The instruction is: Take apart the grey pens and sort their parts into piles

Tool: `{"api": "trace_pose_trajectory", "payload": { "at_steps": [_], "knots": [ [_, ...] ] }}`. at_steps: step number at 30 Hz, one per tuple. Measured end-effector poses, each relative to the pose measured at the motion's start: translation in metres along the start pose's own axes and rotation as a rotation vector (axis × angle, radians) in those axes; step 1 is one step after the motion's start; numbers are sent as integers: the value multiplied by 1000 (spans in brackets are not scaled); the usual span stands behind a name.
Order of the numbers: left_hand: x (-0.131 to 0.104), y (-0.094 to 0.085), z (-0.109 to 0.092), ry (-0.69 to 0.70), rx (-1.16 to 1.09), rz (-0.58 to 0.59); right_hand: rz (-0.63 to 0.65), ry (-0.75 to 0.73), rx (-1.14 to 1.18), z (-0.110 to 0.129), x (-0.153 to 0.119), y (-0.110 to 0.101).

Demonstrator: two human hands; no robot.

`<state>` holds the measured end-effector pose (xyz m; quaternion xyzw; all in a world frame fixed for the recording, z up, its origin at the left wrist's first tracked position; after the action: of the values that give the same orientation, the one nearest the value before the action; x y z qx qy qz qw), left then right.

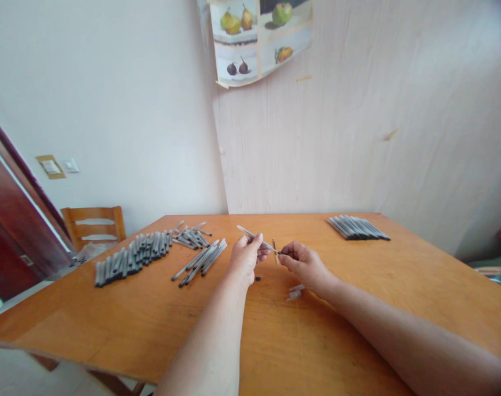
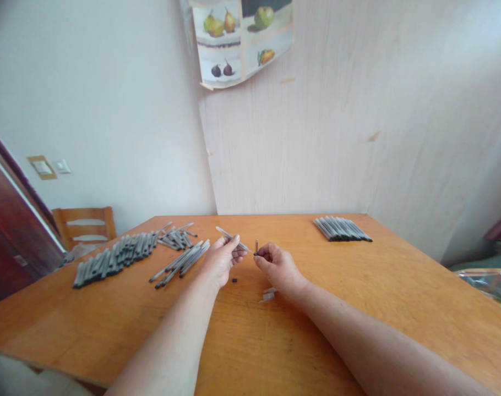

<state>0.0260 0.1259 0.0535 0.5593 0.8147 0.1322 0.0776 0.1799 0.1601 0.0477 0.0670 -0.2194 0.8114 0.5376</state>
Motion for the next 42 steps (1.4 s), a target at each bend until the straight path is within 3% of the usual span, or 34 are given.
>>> {"api": "trace_pose_trajectory", "payload": {
  "at_steps": [10,15,18,22,28,37,42],
  "knots": [
    [9,-20,5,-44,-112,-126,35,19,-137,2,-5,3],
    [13,-31,5,-44,-141,-191,169,-49,-389,11,-14,20],
    [12,-31,3,-43,-153,-189,256,-119,-592,24,-21,34],
    [11,-29,3,-42,-158,-173,281,-160,-776,37,-24,42],
    [13,-28,6,-53,-161,-171,310,-147,-822,36,-23,46],
    [16,-29,9,-56,-159,-170,282,-146,-764,30,-21,42],
    [16,-30,8,-50,-138,-175,32,-117,-659,41,-16,14]
  ]
}}
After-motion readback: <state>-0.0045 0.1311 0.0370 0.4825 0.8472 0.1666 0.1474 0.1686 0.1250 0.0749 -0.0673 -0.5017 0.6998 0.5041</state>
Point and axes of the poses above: each hand's wrist, its own x-axis towards the middle knuckle, its own y-axis out of the palm, z = x × y, the point moved 10 cm from there along x, towards the middle knuckle, and after that the axes turned 1 degree about z, right-handed, at the moved point
